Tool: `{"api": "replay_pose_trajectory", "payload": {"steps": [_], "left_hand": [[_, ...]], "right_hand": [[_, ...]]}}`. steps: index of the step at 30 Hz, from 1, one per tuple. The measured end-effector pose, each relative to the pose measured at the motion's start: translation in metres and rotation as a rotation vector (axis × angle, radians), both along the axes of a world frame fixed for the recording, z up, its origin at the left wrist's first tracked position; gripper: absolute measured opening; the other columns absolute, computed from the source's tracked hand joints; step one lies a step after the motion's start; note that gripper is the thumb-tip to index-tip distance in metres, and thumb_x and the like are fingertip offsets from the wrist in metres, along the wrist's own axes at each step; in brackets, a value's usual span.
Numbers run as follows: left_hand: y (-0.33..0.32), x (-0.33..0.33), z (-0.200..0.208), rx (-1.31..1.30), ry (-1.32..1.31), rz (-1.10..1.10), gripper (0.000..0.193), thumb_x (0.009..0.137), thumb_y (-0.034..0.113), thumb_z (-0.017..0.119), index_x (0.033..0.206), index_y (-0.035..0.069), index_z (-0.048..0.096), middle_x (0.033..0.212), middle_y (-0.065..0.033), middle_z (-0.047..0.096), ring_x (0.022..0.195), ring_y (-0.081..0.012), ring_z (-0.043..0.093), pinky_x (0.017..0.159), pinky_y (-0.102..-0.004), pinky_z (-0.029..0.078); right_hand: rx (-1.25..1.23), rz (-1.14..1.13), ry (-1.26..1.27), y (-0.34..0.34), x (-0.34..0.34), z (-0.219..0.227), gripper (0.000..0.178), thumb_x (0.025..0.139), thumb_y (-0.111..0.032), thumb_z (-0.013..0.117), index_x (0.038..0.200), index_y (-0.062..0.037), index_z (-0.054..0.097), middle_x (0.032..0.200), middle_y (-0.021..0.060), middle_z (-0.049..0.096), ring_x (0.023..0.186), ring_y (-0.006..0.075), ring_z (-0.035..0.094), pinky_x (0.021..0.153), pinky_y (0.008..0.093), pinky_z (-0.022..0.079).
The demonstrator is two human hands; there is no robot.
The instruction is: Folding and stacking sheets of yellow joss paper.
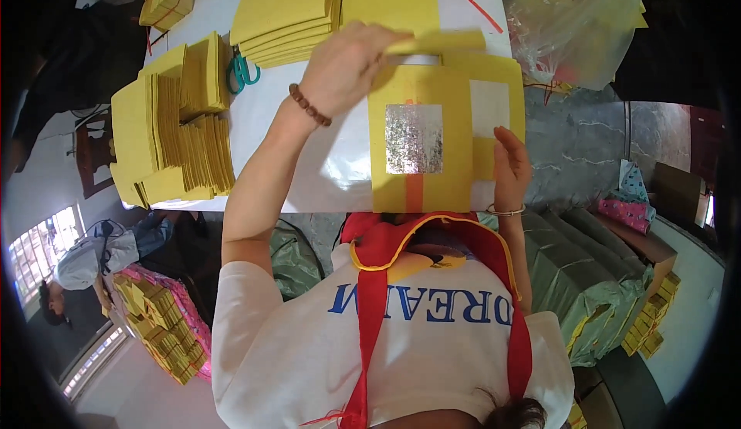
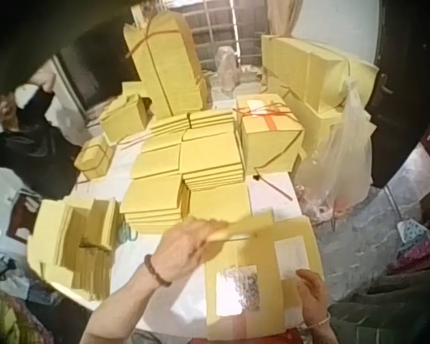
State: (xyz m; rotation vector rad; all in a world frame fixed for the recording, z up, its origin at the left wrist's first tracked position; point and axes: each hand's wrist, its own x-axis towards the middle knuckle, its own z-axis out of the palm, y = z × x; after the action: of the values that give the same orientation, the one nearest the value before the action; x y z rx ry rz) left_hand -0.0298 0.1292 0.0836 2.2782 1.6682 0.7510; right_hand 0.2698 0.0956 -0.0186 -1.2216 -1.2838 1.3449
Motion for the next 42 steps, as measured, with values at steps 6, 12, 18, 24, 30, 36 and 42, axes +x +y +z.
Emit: {"api": "replay_pose_trajectory", "payload": {"steps": [6, 12, 18, 24, 30, 36, 42], "left_hand": [[0.064, -0.025, -0.081, 0.353, 0.267, 0.154, 0.037, 0.075, 0.007, 0.058, 0.111, 0.013, 0.058, 0.099, -0.0023, 0.061, 0.088, -0.024, 0.054, 0.074, -0.0354, 0.043], [0.068, -0.027, -0.115, 0.258, 0.399, 0.141, 0.04, 0.076, 0.01, 0.057, 0.116, 0.016, 0.054, 0.104, 0.0004, 0.059, 0.092, -0.0212, 0.054, 0.076, -0.0349, 0.043], [0.06, -0.02, -0.108, 0.13, 0.488, 0.138, 0.039, 0.079, 0.012, 0.055, 0.117, 0.012, 0.051, 0.108, -0.0037, 0.056, 0.1, -0.0227, 0.053, 0.081, -0.0365, 0.042], [0.053, -0.017, -0.122, -0.116, 0.473, 0.158, 0.06, 0.078, 0.026, 0.056, 0.132, 0.01, 0.037, 0.131, -0.0122, 0.04, 0.119, -0.0292, 0.038, 0.094, -0.0439, 0.034], [0.058, -0.02, -0.132, -0.064, 0.437, 0.189, 0.062, 0.085, 0.042, 0.048, 0.135, 0.01, 0.032, 0.135, -0.0119, 0.035, 0.122, -0.0296, 0.034, 0.095, -0.0447, 0.032], [0.071, -0.009, -0.098, -0.241, 0.505, 0.214, 0.05, 0.089, 0.053, 0.039, 0.118, 0.014, 0.051, 0.12, -0.0041, 0.05, 0.111, -0.0247, 0.046, 0.086, -0.0427, 0.04], [0.07, -0.004, -0.094, -0.2, 0.536, 0.238, 0.044, 0.09, 0.049, 0.04, 0.114, 0.015, 0.054, 0.115, -0.003, 0.053, 0.109, -0.0238, 0.047, 0.085, -0.0424, 0.039]], "right_hand": [[0.029, 0.071, -0.076, -0.006, -0.013, 0.0, 0.025, 0.087, -0.006, 0.052, 0.111, -0.0009, 0.057, 0.107, 0.0068, 0.061, 0.098, 0.0138, 0.056, 0.085, 0.0256, 0.043], [0.097, 0.121, -0.222, -0.009, -0.019, 0.0, 0.021, 0.086, -0.007, 0.054, 0.104, -0.0007, 0.061, 0.098, 0.0084, 0.063, 0.091, 0.0164, 0.058, 0.079, 0.0271, 0.044], [0.083, 0.121, -0.21, -0.005, -0.021, 0.0, 0.02, 0.086, -0.007, 0.054, 0.103, -0.0002, 0.061, 0.095, 0.0083, 0.063, 0.089, 0.0163, 0.058, 0.078, 0.0272, 0.044], [0.104, 0.142, -0.251, -0.008, -0.02, 0.004, 0.019, 0.085, -0.006, 0.055, 0.103, -0.0001, 0.061, 0.095, 0.0093, 0.063, 0.089, 0.0176, 0.059, 0.079, 0.0273, 0.045], [0.184, 0.183, -0.292, -0.008, -0.021, 0.004, 0.021, 0.088, -0.008, 0.054, 0.106, -0.0005, 0.06, 0.098, 0.0066, 0.064, 0.089, 0.013, 0.058, 0.08, 0.0245, 0.045], [0.201, 0.18, -0.284, -0.014, -0.019, 0.005, 0.02, 0.088, -0.007, 0.054, 0.106, -0.0002, 0.06, 0.099, 0.0072, 0.064, 0.089, 0.0133, 0.058, 0.08, 0.0248, 0.045], [0.213, 0.159, -0.291, -0.015, -0.017, 0.006, 0.02, 0.087, -0.006, 0.054, 0.105, -0.0001, 0.061, 0.098, 0.0076, 0.064, 0.088, 0.0136, 0.059, 0.079, 0.0247, 0.045]]}}
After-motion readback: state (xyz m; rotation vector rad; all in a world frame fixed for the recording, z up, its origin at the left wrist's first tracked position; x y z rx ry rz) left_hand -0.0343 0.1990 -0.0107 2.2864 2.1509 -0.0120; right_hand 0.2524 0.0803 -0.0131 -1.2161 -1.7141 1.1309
